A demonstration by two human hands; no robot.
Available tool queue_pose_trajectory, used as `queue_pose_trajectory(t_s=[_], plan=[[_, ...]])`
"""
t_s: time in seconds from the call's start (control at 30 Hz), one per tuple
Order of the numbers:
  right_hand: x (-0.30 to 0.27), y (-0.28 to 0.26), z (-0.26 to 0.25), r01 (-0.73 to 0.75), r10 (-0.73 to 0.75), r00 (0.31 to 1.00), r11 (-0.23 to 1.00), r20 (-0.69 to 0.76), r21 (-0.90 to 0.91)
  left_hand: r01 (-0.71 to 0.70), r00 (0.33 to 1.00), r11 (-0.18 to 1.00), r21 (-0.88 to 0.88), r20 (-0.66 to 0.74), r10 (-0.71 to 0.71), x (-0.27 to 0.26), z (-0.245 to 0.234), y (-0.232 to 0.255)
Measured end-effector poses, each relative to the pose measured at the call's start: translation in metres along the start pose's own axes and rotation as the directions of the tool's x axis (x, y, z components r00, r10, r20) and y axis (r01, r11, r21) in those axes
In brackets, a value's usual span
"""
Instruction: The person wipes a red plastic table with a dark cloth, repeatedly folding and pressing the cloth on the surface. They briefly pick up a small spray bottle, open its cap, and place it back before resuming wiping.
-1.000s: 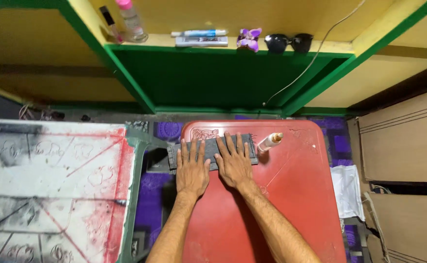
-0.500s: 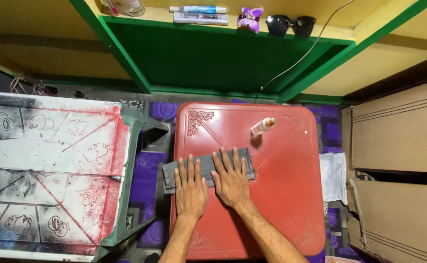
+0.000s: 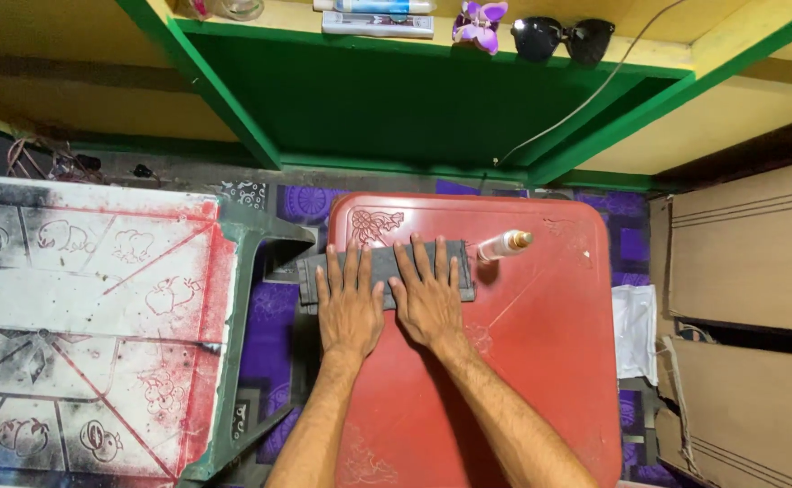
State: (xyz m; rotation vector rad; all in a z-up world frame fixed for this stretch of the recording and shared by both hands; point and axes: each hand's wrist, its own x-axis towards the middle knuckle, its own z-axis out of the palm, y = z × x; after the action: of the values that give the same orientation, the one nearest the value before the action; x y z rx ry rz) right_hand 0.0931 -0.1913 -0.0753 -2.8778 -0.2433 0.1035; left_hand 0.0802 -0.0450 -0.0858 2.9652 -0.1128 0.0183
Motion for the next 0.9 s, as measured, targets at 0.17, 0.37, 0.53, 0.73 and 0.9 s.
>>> queue_pose_trajectory(t_s=[0.17, 0.37, 0.53, 0.73, 0.9], plan=[[0.039, -0.001, -0.005, -0.015, 0.015, 0.999, 1.0, 0.04, 0.002, -0.008, 1.0, 1.0, 0.014, -0.005, 0.008, 0.038, 0.011, -0.012], [0.049, -0.004, -0.011, -0.018, 0.018, 0.998, 1.0, 0.064, 0.001, 0.01, 1.0, 1.0, 0.009, 0.016, -0.01, 0.047, 0.008, -0.013], [0.035, -0.001, -0.008, -0.002, 0.002, 0.997, 1.0, 0.075, 0.001, 0.034, 0.996, 0.999, 0.007, 0.087, -0.035, 0.03, -0.005, -0.004], [-0.007, -0.004, -0.013, 0.026, -0.027, 0.996, 1.0, 0.088, 0.006, 0.044, 0.987, 0.999, 0.01, 0.156, -0.045, -0.013, -0.011, 0.004], [-0.049, -0.002, -0.009, 0.048, -0.044, 0.991, 0.998, 0.124, -0.028, 0.034, 0.988, 0.998, 0.051, 0.151, -0.042, -0.06, -0.003, 0.015]])
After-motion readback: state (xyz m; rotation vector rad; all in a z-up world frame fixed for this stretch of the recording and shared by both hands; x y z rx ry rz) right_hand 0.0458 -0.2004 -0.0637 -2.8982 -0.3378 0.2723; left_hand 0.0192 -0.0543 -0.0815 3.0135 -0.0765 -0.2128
